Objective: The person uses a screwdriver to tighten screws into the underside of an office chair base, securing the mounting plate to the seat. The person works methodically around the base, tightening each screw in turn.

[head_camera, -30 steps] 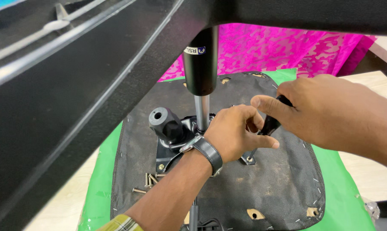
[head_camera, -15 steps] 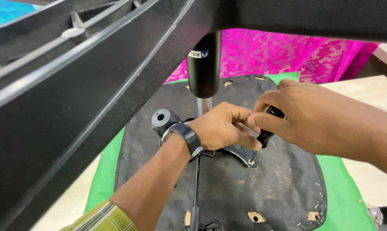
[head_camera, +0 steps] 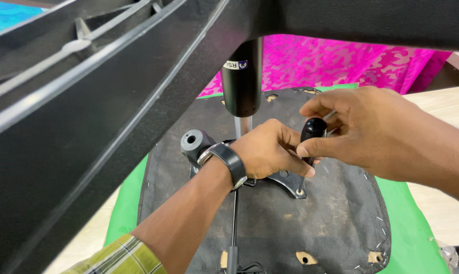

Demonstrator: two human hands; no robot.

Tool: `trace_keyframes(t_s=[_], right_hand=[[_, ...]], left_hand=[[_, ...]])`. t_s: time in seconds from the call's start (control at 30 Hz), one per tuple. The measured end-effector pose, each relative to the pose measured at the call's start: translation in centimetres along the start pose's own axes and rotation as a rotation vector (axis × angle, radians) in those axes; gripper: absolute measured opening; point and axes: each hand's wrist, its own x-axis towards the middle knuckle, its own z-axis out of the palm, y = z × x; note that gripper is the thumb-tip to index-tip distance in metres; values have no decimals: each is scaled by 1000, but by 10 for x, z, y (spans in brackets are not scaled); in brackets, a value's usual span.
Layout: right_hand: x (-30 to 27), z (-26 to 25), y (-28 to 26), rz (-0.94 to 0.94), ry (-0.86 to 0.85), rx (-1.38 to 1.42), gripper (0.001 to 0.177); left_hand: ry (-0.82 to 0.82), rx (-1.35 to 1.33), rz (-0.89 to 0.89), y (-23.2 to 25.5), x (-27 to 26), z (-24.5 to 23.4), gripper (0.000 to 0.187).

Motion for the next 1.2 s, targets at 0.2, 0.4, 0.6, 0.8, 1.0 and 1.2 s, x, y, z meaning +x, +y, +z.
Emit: trace_keyframes(t_s=[0.2,0.4,0.6,0.8,1.0,1.2], right_hand=[[2,-1,-9,244,-126,-435,45],[11,3,26,-430,28,-871,51],[6,6,13,-37,-132,-651,35],[-7,-2,0,-649,144,-637,23],[-22,-5,-31,198,-308,-457,57],[-25,-1,-1,30,-257,-406,52]], left_hand=[[279,382,-195,16,0,17,35],[351,559,-189,23,10,31,41],[340,545,-210,18,1,31,38],[163,-79,22,-9,-8,17,23],[-22,-124,4,-15,-22,11,14],[2,-83,-27,-6,-22,22,20]])
